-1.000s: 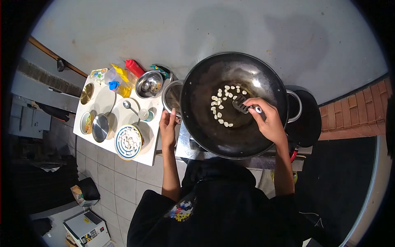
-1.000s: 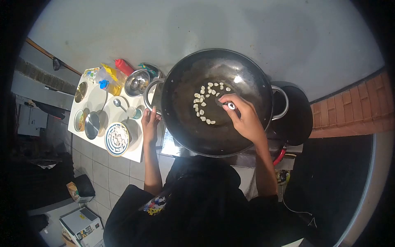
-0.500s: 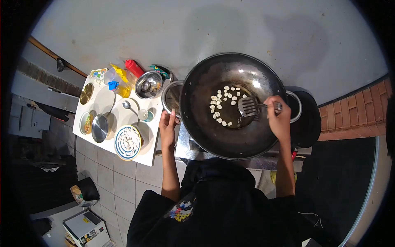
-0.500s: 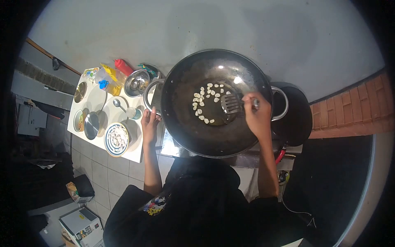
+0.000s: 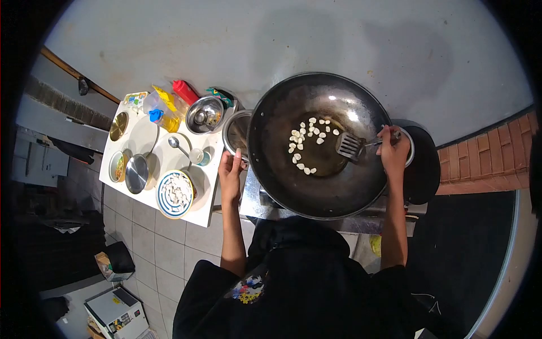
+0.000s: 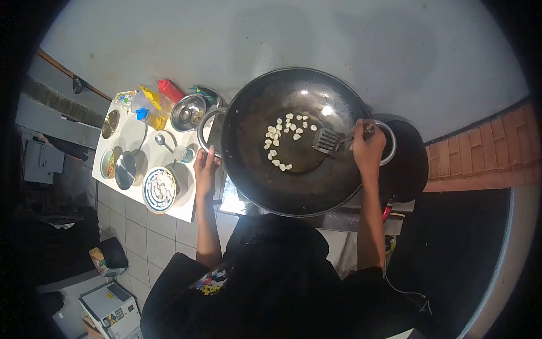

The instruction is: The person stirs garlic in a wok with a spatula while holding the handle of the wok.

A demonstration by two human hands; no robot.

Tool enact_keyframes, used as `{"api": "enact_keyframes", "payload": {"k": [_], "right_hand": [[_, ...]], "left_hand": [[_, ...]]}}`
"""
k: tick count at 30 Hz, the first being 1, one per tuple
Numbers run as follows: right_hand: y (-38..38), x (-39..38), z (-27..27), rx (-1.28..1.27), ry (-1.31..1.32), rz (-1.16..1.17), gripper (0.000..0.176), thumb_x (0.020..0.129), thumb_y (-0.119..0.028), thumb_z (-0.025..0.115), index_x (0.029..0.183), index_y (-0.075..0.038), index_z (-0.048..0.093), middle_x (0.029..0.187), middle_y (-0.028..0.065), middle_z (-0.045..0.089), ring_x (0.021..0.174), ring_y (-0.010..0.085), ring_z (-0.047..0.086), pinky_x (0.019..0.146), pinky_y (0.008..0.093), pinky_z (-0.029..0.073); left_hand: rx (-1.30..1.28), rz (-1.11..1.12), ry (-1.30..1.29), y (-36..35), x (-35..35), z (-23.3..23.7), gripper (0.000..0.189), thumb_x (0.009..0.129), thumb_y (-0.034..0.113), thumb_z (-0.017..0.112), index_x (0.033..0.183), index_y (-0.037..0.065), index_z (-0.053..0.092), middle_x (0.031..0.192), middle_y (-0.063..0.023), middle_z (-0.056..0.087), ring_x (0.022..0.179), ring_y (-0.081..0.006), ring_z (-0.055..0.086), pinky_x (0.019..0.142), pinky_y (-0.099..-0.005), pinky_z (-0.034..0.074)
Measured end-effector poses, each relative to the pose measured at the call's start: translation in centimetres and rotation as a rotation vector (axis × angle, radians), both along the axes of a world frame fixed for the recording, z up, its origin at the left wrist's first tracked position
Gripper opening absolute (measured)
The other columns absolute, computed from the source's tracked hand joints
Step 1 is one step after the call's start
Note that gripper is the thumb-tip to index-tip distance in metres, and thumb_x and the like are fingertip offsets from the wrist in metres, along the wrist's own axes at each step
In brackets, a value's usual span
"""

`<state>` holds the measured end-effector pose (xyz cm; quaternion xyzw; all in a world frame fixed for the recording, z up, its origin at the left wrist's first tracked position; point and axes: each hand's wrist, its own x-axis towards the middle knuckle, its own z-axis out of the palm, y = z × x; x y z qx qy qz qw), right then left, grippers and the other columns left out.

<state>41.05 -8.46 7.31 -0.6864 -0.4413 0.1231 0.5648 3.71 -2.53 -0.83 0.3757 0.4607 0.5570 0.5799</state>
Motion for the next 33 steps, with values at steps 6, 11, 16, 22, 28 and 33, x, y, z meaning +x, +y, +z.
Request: {"api": "enact_keyframes", "payload": {"k": [6, 11, 16, 22, 28, 33], "right_hand": [[2.5, -2.0, -0.9, 0.005, 0.264, 0.105, 0.014, 0.092, -0.006, 0.052, 0.083, 0.003, 0.059, 0.071, 0.0069, 0.062, 0.047, 0.0103, 0.056, 0.047, 0.0253, 0.044], [3.0, -4.9, -1.6, 0.002, 0.183, 0.383, 0.012, 0.092, -0.004, 0.052, 0.084, 0.002, 0.060, 0.073, 0.0049, 0.062, 0.051, 0.0086, 0.056, 0.050, 0.0238, 0.045], [1.4, -7.3, 2.1, -0.045, 0.046, 0.655, 0.007, 0.093, 0.003, 0.050, 0.090, 0.006, 0.056, 0.092, 0.0092, 0.061, 0.065, 0.0090, 0.054, 0.060, 0.0234, 0.045], [-0.8, -7.2, 4.8, -0.060, -0.126, 0.769, 0.003, 0.088, 0.004, 0.054, 0.091, 0.005, 0.055, 0.091, 0.0121, 0.062, 0.080, 0.0196, 0.060, 0.077, 0.0294, 0.047], [-2.3, -6.8, 5.1, -0.095, -0.129, 0.594, 0.001, 0.088, 0.003, 0.054, 0.088, 0.004, 0.055, 0.087, 0.0109, 0.062, 0.072, 0.0159, 0.060, 0.067, 0.0275, 0.048], [-2.4, -6.4, 3.1, -0.034, 0.035, 0.479, 0.010, 0.089, 0.001, 0.051, 0.081, 0.002, 0.056, 0.081, 0.0081, 0.063, 0.052, 0.0070, 0.055, 0.048, 0.0231, 0.043]], "left_hand": [[0.012, 0.001, 0.000, 0.2, 0.0, -0.3, 0.022, 0.094, 0.020, 0.061, 0.080, 0.010, 0.047, 0.069, 0.0034, 0.047, 0.066, -0.0066, 0.047, 0.066, -0.0225, 0.040], [0.018, 0.008, 0.019, 0.0, 0.1, -0.1, 0.023, 0.094, 0.020, 0.061, 0.080, 0.010, 0.047, 0.068, 0.0035, 0.046, 0.066, -0.0065, 0.046, 0.065, -0.0224, 0.040], [0.027, -0.014, 0.016, 0.0, 0.1, 0.1, 0.022, 0.094, 0.020, 0.060, 0.079, 0.010, 0.047, 0.069, 0.0039, 0.045, 0.066, -0.0062, 0.046, 0.066, -0.0222, 0.040], [-0.001, -0.005, 0.004, 0.1, 0.1, 0.2, 0.021, 0.094, 0.021, 0.061, 0.082, 0.010, 0.047, 0.072, 0.0038, 0.047, 0.067, -0.0066, 0.047, 0.066, -0.0217, 0.041], [-0.016, 0.000, 0.001, 0.0, 0.2, 0.1, 0.021, 0.093, 0.023, 0.062, 0.084, 0.011, 0.048, 0.072, 0.0038, 0.046, 0.068, -0.0069, 0.047, 0.067, -0.0219, 0.041], [-0.017, 0.000, 0.005, 0.2, 0.2, -0.1, 0.020, 0.093, 0.023, 0.063, 0.085, 0.010, 0.049, 0.072, 0.0039, 0.046, 0.068, -0.0064, 0.046, 0.067, -0.0221, 0.042]]}}
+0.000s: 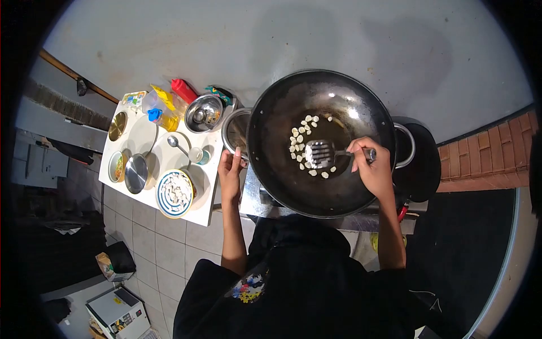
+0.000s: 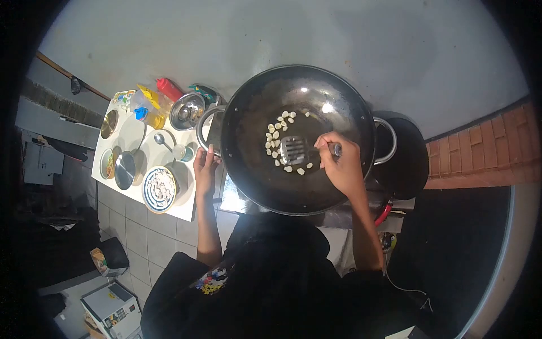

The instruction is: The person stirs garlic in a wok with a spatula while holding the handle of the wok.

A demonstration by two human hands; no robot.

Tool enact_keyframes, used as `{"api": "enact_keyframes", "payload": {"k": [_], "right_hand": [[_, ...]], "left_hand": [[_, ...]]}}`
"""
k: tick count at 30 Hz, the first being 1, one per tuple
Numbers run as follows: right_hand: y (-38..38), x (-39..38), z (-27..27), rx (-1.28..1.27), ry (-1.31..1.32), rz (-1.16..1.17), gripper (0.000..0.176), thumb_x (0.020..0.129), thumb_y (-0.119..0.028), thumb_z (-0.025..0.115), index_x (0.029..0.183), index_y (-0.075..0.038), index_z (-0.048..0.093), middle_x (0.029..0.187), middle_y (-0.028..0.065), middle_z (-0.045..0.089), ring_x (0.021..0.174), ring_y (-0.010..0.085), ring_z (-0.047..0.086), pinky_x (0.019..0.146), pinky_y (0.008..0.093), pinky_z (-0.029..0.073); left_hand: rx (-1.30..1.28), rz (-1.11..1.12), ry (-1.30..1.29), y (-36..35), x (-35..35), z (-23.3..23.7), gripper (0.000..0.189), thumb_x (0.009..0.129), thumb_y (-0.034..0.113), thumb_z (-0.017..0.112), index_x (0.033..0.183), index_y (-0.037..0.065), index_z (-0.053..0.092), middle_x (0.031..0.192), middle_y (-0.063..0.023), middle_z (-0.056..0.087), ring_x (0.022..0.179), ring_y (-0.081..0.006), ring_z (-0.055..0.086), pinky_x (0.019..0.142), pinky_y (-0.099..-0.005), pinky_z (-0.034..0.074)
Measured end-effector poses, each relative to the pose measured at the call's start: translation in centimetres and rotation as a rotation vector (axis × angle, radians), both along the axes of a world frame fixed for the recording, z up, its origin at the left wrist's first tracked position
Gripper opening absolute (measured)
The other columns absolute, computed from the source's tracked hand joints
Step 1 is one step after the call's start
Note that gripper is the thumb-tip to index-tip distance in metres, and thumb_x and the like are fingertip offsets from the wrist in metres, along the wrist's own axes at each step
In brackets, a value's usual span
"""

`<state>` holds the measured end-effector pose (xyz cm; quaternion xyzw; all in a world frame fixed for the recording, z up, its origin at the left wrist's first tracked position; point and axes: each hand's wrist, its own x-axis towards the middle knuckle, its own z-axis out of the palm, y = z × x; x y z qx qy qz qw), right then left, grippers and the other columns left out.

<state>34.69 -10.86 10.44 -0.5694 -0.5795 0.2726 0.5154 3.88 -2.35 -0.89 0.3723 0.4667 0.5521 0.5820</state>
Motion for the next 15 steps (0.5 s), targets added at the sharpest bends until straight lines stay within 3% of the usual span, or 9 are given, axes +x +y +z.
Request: {"api": "enact_keyframes", "payload": {"k": [2, 8, 15], "right_hand": [[-0.1, -0.1, -0.6, -0.133, 0.068, -0.019, 0.011, 0.089, 0.000, 0.051, 0.080, 0.002, 0.056, 0.075, 0.0072, 0.063, 0.050, 0.0080, 0.055, 0.048, 0.0233, 0.043], [0.6, -0.3, -2.4, -0.137, 0.210, -0.046, 0.014, 0.091, -0.001, 0.050, 0.080, 0.003, 0.057, 0.071, 0.0061, 0.062, 0.049, 0.0084, 0.056, 0.048, 0.0235, 0.043], [1.0, 0.8, -2.1, -0.121, 0.130, -0.112, 0.017, 0.093, -0.006, 0.051, 0.079, 0.002, 0.059, 0.060, 0.0035, 0.058, 0.049, 0.0086, 0.056, 0.047, 0.0238, 0.041]], "left_hand": [[-0.002, 0.004, -0.004, 0.0, -0.1, -0.3, 0.020, 0.093, 0.023, 0.063, 0.085, 0.010, 0.049, 0.072, 0.0040, 0.045, 0.068, -0.0062, 0.046, 0.067, -0.0221, 0.042], [-0.007, 0.012, 0.008, 0.0, -0.1, -0.4, 0.021, 0.093, 0.024, 0.062, 0.085, 0.011, 0.048, 0.071, 0.0043, 0.045, 0.068, -0.0057, 0.045, 0.066, -0.0225, 0.042], [0.021, -0.018, 0.021, 0.1, -0.1, -0.1, 0.024, 0.094, 0.024, 0.062, 0.081, 0.011, 0.046, 0.071, 0.0038, 0.046, 0.067, -0.0058, 0.047, 0.066, -0.0220, 0.041]]}}
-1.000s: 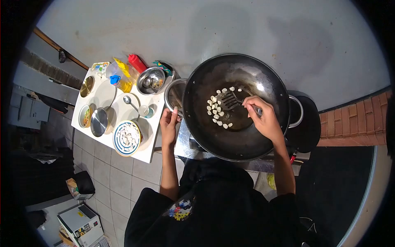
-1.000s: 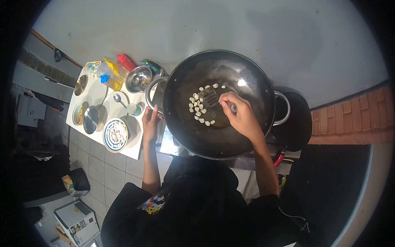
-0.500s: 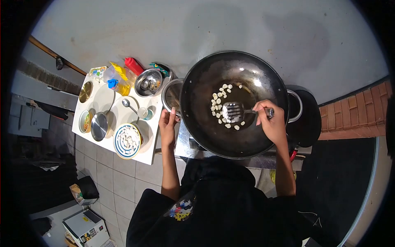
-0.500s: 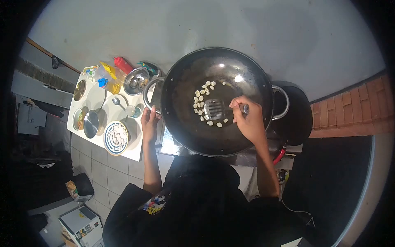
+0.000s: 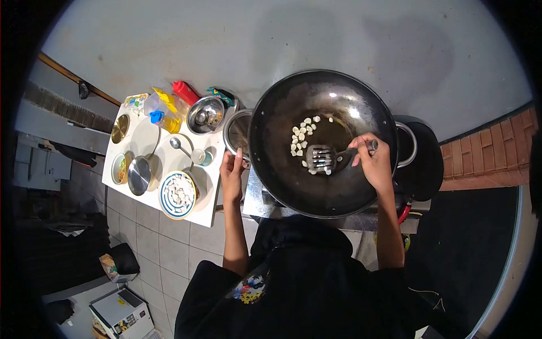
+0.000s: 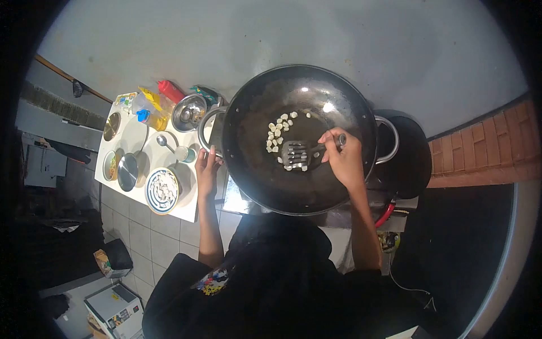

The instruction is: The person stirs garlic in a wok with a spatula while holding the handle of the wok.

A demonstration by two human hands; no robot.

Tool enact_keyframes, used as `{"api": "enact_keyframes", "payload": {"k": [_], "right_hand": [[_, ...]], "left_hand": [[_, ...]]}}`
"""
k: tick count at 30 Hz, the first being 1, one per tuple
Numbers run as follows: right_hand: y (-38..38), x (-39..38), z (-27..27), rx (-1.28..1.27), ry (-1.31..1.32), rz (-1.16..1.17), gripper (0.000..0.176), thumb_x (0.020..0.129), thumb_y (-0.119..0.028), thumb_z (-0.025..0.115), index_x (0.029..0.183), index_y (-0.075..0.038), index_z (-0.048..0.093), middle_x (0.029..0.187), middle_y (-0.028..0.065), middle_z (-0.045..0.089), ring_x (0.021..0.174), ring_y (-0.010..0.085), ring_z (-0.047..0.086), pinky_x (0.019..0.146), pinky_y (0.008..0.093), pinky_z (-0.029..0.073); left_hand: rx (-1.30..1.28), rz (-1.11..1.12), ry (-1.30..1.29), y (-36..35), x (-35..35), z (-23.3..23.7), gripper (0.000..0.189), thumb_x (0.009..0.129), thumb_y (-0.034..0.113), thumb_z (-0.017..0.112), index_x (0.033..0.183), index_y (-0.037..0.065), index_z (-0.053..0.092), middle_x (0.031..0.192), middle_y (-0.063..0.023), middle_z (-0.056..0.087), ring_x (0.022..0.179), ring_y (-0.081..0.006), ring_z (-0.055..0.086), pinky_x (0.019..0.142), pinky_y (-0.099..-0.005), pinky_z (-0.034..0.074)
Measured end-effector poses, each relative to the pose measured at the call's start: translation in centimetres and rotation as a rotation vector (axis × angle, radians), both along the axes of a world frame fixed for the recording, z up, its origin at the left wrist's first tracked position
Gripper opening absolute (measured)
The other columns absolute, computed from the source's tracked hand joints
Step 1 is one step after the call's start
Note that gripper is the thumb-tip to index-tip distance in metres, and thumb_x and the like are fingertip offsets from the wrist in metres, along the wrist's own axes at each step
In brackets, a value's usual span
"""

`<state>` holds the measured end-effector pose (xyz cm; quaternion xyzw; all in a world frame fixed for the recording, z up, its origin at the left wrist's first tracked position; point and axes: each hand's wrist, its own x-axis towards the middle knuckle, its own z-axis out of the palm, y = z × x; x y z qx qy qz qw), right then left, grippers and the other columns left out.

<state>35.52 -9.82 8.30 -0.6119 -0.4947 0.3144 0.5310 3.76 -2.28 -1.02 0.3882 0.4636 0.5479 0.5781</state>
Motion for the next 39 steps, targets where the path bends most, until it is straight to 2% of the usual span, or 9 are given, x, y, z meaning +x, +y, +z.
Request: {"api": "enact_keyframes", "payload": {"k": [9, 14, 18, 21, 26, 28, 32, 34, 39], "right_hand": [[0.0, 0.5, 0.5, -0.040, 0.025, 0.134, 0.012, 0.091, -0.001, 0.051, 0.082, 0.003, 0.058, 0.076, 0.0071, 0.064, 0.052, 0.0093, 0.058, 0.050, 0.0237, 0.045], [1.0, 1.2, 0.3, 0.046, 0.120, 0.046, 0.016, 0.095, -0.005, 0.050, 0.084, 0.005, 0.059, 0.083, 0.0098, 0.065, 0.054, 0.0107, 0.060, 0.051, 0.0214, 0.046], [2.6, 0.6, -0.5, 0.053, 0.239, -0.051, 0.016, 0.095, -0.006, 0.052, 0.086, 0.005, 0.060, 0.082, 0.0099, 0.064, 0.052, 0.0120, 0.060, 0.049, 0.0227, 0.046], [4.0, 0.1, -2.1, 0.082, 0.262, -0.036, 0.017, 0.095, -0.006, 0.051, 0.084, 0.005, 0.059, 0.081, 0.0101, 0.064, 0.052, 0.0123, 0.060, 0.048, 0.0235, 0.045], [3.6, -0.1, -2.7, -0.008, 0.268, 0.023, 0.021, 0.096, -0.008, 0.049, 0.082, 0.005, 0.059, 0.081, 0.0110, 0.064, 0.051, 0.0124, 0.058, 0.048, 0.0238, 0.047], [3.1, 0.1, -2.3, -0.028, 0.270, 0.017, 0.021, 0.096, -0.007, 0.049, 0.083, 0.005, 0.059, 0.082, 0.0113, 0.064, 0.052, 0.0125, 0.058, 0.048, 0.0238, 0.047], [2.7, 0.4, -1.9, -0.037, 0.257, -0.026, 0.021, 0.097, -0.007, 0.048, 0.083, 0.006, 0.058, 0.083, 0.0119, 0.064, 0.055, 0.0127, 0.059, 0.049, 0.0237, 0.049], [2.4, 0.0, -1.6, -0.042, 0.232, -0.052, 0.021, 0.097, -0.006, 0.048, 0.083, 0.006, 0.058, 0.083, 0.0122, 0.063, 0.055, 0.0128, 0.059, 0.050, 0.0237, 0.049], [1.7, -0.2, -1.1, 0.012, 0.247, -0.183, 0.019, 0.095, -0.007, 0.052, 0.084, 0.006, 0.059, 0.084, 0.0118, 0.064, 0.054, 0.0129, 0.058, 0.050, 0.0239, 0.049]], "left_hand": [[-0.013, 0.008, 0.028, 0.0, 0.0, 0.1, 0.021, 0.094, 0.024, 0.060, 0.083, 0.011, 0.048, 0.071, 0.0037, 0.048, 0.068, -0.0058, 0.049, 0.068, -0.0226, 0.043], [-0.017, 0.016, 0.059, -0.2, 0.1, 0.8, 0.019, 0.095, 0.023, 0.060, 0.085, 0.010, 0.050, 0.072, 0.0034, 0.049, 0.068, -0.0056, 0.049, 0.069, -0.0232, 0.044], [-0.023, 0.023, 0.065, -0.2, 0.1, 0.8, 0.017, 0.095, 0.022, 0.060, 0.087, 0.009, 0.051, 0.072, 0.0032, 0.049, 0.069, -0.0057, 0.050, 0.069, -0.0231, 0.043], [-0.027, 0.030, 0.061, -0.1, 0.2, 1.0, 0.017, 0.095, 0.021, 0.060, 0.087, 0.009, 0.052, 0.072, 0.0029, 0.049, 0.069, -0.0059, 0.050, 0.068, -0.0229, 0.043], [-0.049, 0.037, 0.050, 0.0, -0.1, 0.9, 0.017, 0.094, 0.020, 0.061, 0.085, 0.008, 0.053, 0.073, 0.0023, 0.050, 0.070, -0.0058, 0.049, 0.068, -0.0224, 0.042], [-0.003, -0.029, 0.106, 0.1, -0.5, 0.4, 0.020, 0.095, 0.024, 0.059, 0.100, 0.006, 0.053, 0.080, 0.0014, 0.051, 0.074, -0.0067, 0.051, 0.072, -0.0242, 0.045], [-0.019, -0.049, 0.078, 0.1, -0.5, 0.6, 0.019, 0.095, 0.023, 0.060, 0.098, 0.006, 0.054, 0.080, 0.0018, 0.051, 0.074, -0.0063, 0.051, 0.071, -0.0239, 0.044], [0.006, -0.028, 0.033, 0.2, -0.4, 1.0, 0.014, 0.094, 0.018, 0.061, 0.088, 0.006, 0.057, 0.076, 0.0038, 0.053, 0.071, -0.0050, 0.049, 0.068, -0.0216, 0.040], [-0.016, -0.067, 0.060, 0.7, -1.0, 1.2, 0.014, 0.093, 0.017, 0.062, 0.086, 0.007, 0.057, 0.075, 0.0043, 0.053, 0.072, -0.0043, 0.049, 0.068, -0.0216, 0.041]]}}
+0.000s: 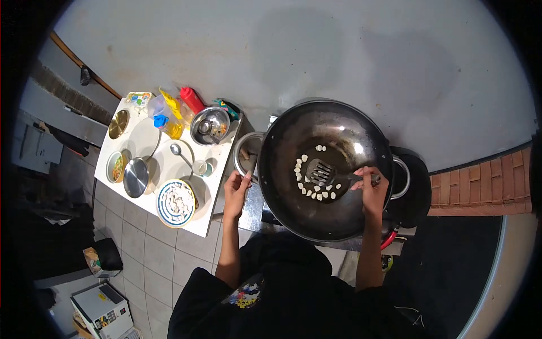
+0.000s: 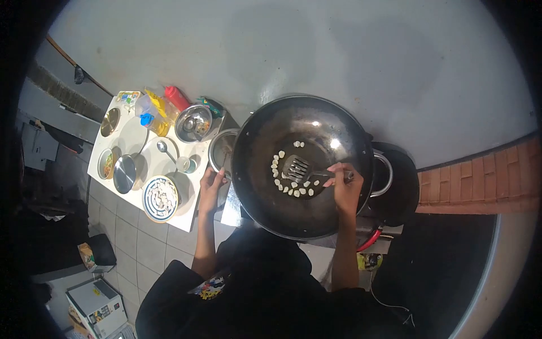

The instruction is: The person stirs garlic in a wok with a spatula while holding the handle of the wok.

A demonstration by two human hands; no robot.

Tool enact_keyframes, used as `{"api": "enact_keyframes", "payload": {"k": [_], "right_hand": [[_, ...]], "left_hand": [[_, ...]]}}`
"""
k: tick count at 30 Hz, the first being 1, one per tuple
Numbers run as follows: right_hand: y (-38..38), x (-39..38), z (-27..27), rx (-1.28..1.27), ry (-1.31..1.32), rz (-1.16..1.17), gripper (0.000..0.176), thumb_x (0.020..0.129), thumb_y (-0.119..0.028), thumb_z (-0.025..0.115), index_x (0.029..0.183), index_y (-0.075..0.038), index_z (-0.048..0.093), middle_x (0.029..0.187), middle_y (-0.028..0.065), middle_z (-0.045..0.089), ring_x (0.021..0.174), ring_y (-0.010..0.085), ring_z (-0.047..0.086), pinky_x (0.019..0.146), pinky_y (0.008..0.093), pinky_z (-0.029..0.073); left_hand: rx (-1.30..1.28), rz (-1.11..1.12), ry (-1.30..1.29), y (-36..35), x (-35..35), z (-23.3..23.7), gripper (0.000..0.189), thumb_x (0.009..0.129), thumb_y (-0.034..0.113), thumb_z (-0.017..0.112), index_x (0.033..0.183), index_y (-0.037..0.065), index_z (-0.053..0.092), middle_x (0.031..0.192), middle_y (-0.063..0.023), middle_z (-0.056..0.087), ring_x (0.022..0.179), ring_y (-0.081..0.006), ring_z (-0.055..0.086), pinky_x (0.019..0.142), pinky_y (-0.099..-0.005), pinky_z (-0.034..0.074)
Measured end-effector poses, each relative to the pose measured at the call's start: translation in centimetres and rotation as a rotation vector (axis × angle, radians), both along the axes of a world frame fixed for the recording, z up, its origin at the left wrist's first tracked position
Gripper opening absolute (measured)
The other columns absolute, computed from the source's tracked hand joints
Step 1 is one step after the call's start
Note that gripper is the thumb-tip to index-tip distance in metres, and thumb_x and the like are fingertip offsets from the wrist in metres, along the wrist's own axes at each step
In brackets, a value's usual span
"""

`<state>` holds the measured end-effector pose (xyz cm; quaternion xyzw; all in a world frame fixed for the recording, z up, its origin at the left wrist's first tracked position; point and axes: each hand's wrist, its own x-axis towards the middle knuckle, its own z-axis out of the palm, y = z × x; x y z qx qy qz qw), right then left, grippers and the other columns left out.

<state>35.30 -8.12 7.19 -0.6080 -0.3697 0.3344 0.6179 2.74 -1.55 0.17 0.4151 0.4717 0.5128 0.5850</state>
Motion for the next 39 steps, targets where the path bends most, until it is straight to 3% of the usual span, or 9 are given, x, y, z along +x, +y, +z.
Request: {"api": "enact_keyframes", "payload": {"k": [7, 16, 20, 25, 34, 39], "right_hand": [[0.3, -0.7, 1.0, -0.010, -0.015, -0.255, 0.025, 0.096, -0.015, 0.053, 0.083, 0.006, 0.059, 0.079, 0.0099, 0.062, 0.054, 0.0131, 0.059, 0.050, 0.0252, 0.049], [1.7, -1.1, 0.9, -0.006, -0.311, -0.206, 0.019, 0.097, -0.011, 0.052, 0.095, 0.006, 0.060, 0.085, 0.0092, 0.063, 0.063, 0.0133, 0.062, 0.061, 0.0265, 0.051], [2.0, -0.9, -0.6, 0.046, -0.315, -0.139, 0.018, 0.096, -0.010, 0.053, 0.096, 0.006, 0.060, 0.088, 0.0106, 0.064, 0.065, 0.0139, 0.064, 0.063, 0.0258, 0.050], [2.2, -1.6, -0.5, 0.018, -0.272, -0.165, 0.019, 0.096, -0.011, 0.052, 0.096, 0.006, 0.060, 0.089, 0.0109, 0.064, 0.067, 0.0144, 0.065, 0.065, 0.0261, 0.050], [1.3, -3.9, 0.9, 0.080, -0.065, -0.082, 0.017, 0.096, -0.006, 0.049, 0.093, 0.007, 0.058, 0.094, 0.0126, 0.063, 0.066, 0.0159, 0.066, 0.065, 0.0257, 0.050], [1.0, -4.0, 0.5, 0.091, -0.203, -0.109, 0.016, 0.096, -0.005, 0.049, 0.092, 0.008, 0.057, 0.094, 0.0124, 0.063, 0.066, 0.0154, 0.065, 0.062, 0.0259, 0.051]], "left_hand": [[-0.029, -0.019, 0.009, 0.6, -0.6, -0.5, 0.015, 0.089, 0.014, 0.066, 0.081, 0.007, 0.057, 0.069, 0.0069, 0.046, 0.066, -0.0026, 0.042, 0.062, -0.0215, 0.036], [0.009, -0.116, 0.008, 1.0, -1.2, -0.1, 0.009, 0.088, 0.010, 0.068, 0.085, 0.006, 0.060, 0.071, 0.0082, 0.045, 0.066, -0.0017, 0.040, 0.060, -0.0191, 0.032], [-0.007, -0.113, 0.032, 0.8, -1.1, 0.2, 0.008, 0.088, 0.010, 0.067, 0.086, 0.006, 0.061, 0.071, 0.0082, 0.045, 0.067, -0.0019, 0.040, 0.061, -0.0196, 0.032], [-0.034, -0.035, -0.016, 0.5, -0.3, 0.6, 0.010, 0.090, 0.013, 0.065, 0.090, 0.004, 0.061, 0.077, 0.0048, 0.056, 0.073, -0.0047, 0.050, 0.068, -0.0225, 0.042], [0.006, -0.112, 0.037, 0.7, -1.0, 0.4, 0.013, 0.091, 0.016, 0.065, 0.097, 0.004, 0.063, 0.080, 0.0036, 0.058, 0.075, -0.0049, 0.051, 0.070, -0.0229, 0.042], [-0.013, -0.106, 0.023, 0.7, -1.0, 0.4, 0.013, 0.091, 0.015, 0.064, 0.098, 0.004, 0.062, 0.080, 0.0036, 0.058, 0.074, -0.0049, 0.051, 0.070, -0.0228, 0.043]]}}
